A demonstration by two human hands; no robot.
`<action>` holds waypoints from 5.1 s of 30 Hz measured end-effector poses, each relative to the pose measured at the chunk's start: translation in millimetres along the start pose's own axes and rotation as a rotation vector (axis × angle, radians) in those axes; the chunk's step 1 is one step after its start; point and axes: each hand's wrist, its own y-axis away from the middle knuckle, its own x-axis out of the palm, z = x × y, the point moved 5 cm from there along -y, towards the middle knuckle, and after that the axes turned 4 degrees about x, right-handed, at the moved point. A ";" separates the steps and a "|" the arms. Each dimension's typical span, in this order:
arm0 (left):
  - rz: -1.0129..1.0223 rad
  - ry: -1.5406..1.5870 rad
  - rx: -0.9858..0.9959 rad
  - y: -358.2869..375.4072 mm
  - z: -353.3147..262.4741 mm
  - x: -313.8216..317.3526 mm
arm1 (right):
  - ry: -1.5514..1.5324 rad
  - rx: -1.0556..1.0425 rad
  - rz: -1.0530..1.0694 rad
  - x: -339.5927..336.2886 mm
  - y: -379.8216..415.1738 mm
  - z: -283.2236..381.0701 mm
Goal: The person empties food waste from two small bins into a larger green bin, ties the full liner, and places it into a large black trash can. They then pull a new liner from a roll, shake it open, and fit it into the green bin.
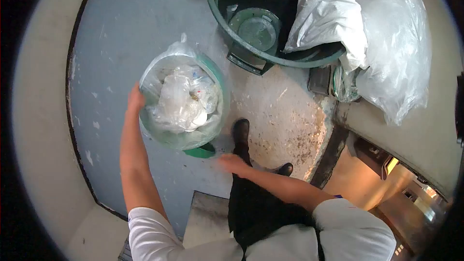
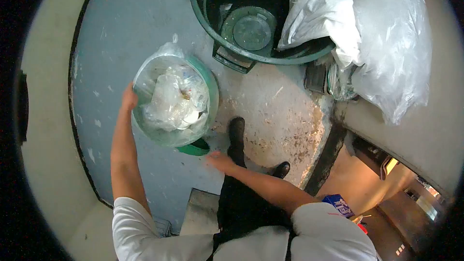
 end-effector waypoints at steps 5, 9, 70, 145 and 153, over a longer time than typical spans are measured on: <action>-0.038 -0.125 0.102 -15.4 -30.1 -40.1 | -0.111 0.057 -0.261 -68.0 15.6 -20.4; -0.014 -0.266 0.143 -92.9 8.7 44.4 | -0.443 -0.006 -0.308 -159.4 54.4 -41.6; 0.736 1.277 -0.013 770.0 -878.9 529.6 | -1.621 -0.155 -1.419 -911.2 567.1 -793.2; 0.361 1.206 -0.142 -227.2 279.0 -303.3 | -1.575 0.705 -1.405 528.7 -23.4 -54.0; 0.468 1.073 0.078 -343.1 201.6 -283.5 | -1.309 0.796 -1.340 599.5 -125.2 72.7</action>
